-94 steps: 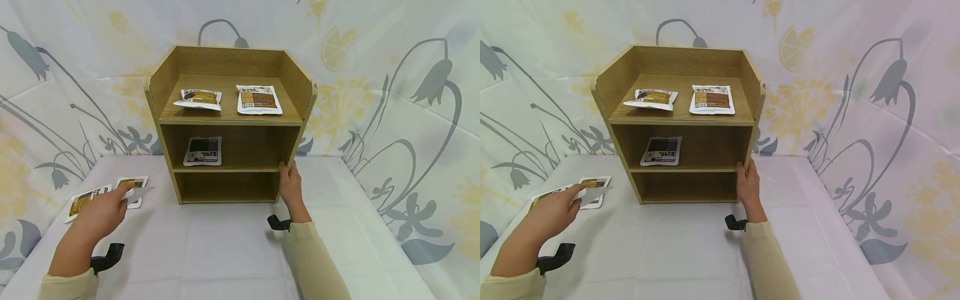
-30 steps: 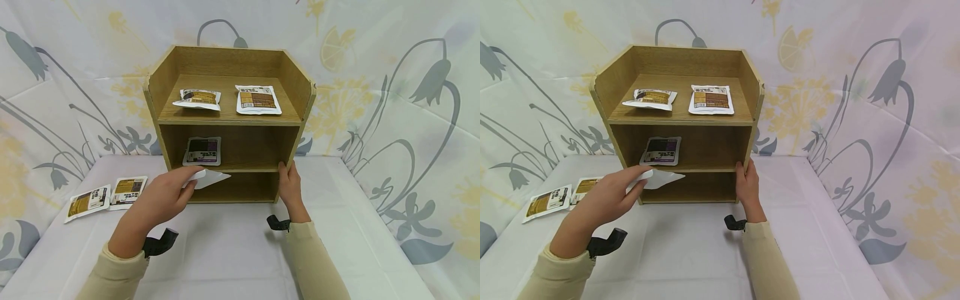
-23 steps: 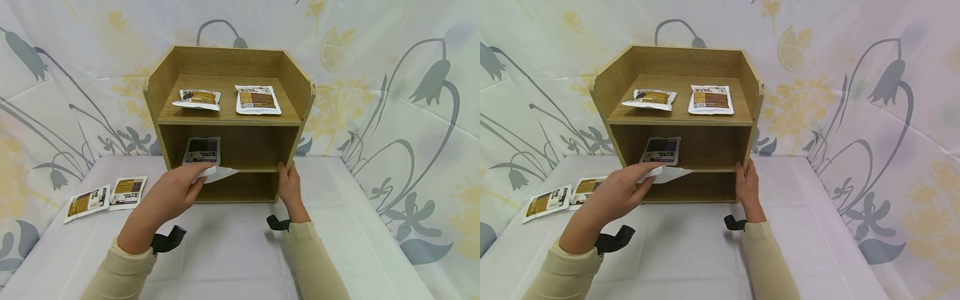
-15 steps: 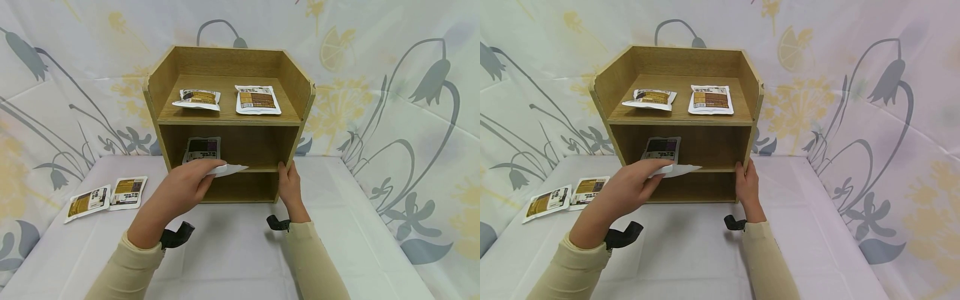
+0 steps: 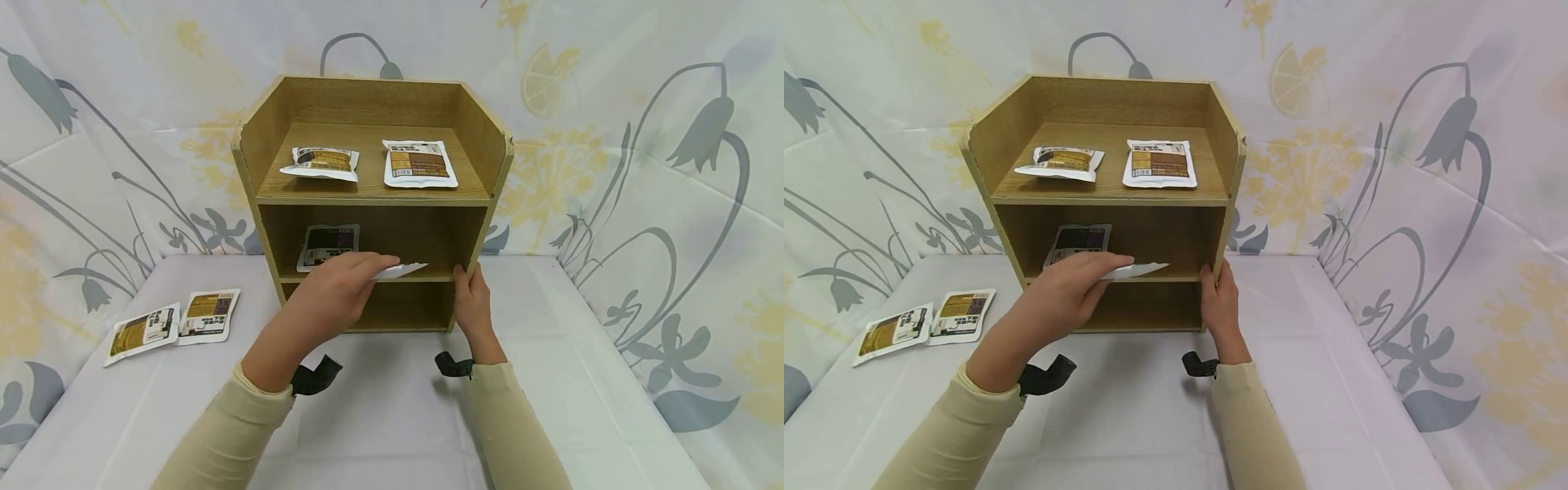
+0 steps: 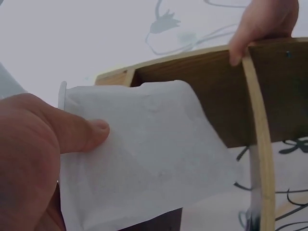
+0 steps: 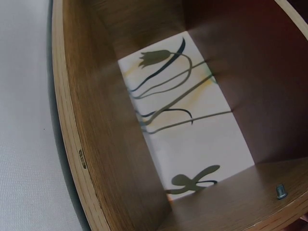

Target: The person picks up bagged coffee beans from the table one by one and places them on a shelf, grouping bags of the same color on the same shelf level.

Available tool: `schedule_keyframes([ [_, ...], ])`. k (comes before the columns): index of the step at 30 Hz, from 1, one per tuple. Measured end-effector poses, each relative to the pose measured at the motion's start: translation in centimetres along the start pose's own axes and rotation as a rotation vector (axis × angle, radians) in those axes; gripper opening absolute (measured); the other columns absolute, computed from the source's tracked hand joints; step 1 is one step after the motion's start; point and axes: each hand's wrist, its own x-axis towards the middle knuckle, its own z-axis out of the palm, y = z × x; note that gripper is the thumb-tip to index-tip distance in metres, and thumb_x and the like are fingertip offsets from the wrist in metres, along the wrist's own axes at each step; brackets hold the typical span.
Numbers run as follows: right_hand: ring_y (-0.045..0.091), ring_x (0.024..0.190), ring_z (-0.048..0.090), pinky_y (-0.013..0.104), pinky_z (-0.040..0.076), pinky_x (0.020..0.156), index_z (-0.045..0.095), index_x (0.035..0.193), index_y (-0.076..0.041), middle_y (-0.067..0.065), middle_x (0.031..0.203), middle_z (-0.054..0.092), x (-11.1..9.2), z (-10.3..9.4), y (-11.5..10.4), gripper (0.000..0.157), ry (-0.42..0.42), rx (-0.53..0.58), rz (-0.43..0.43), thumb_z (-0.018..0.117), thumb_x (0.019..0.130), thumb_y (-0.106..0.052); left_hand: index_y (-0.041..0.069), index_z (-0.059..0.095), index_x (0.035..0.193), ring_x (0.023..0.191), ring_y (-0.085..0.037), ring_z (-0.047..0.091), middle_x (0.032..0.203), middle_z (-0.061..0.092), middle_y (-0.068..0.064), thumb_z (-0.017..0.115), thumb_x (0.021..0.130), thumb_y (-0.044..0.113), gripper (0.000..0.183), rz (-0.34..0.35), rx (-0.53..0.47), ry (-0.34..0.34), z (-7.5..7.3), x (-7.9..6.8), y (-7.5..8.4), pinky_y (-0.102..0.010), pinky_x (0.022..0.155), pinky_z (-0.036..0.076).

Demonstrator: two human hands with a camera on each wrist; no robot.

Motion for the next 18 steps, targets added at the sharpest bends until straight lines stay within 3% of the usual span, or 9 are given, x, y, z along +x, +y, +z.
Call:
schedule_keyframes([
  [11,0.026,0.107,0.052,0.047,0.043,0.09,0.038,0.133,-0.023,0.01,0.124,0.052,-0.1,0.1,0.3,0.051,0.005,-0.011,0.008,0.03,0.093,-0.053,0.019,0.057,0.12,0.1,-0.016,0.061,0.11,0.064,0.002,0.057,0.084,0.004,0.039,0.032,0.203,-0.076,3.0,1.6,0.5,-0.032,0.083,0.052],
  [18,0.026,0.104,0.052,0.047,0.044,0.088,0.037,0.133,-0.023,0.01,0.125,0.051,0.0,0.0,0.1,0.05,0.009,-0.017,-0.002,0.029,0.093,-0.052,0.021,0.057,0.12,0.102,-0.016,0.06,0.113,0.063,0.004,0.055,0.088,0.008,0.035,0.06,0.273,-0.071,4.4,2.2,0.3,-0.032,0.081,0.051],
])
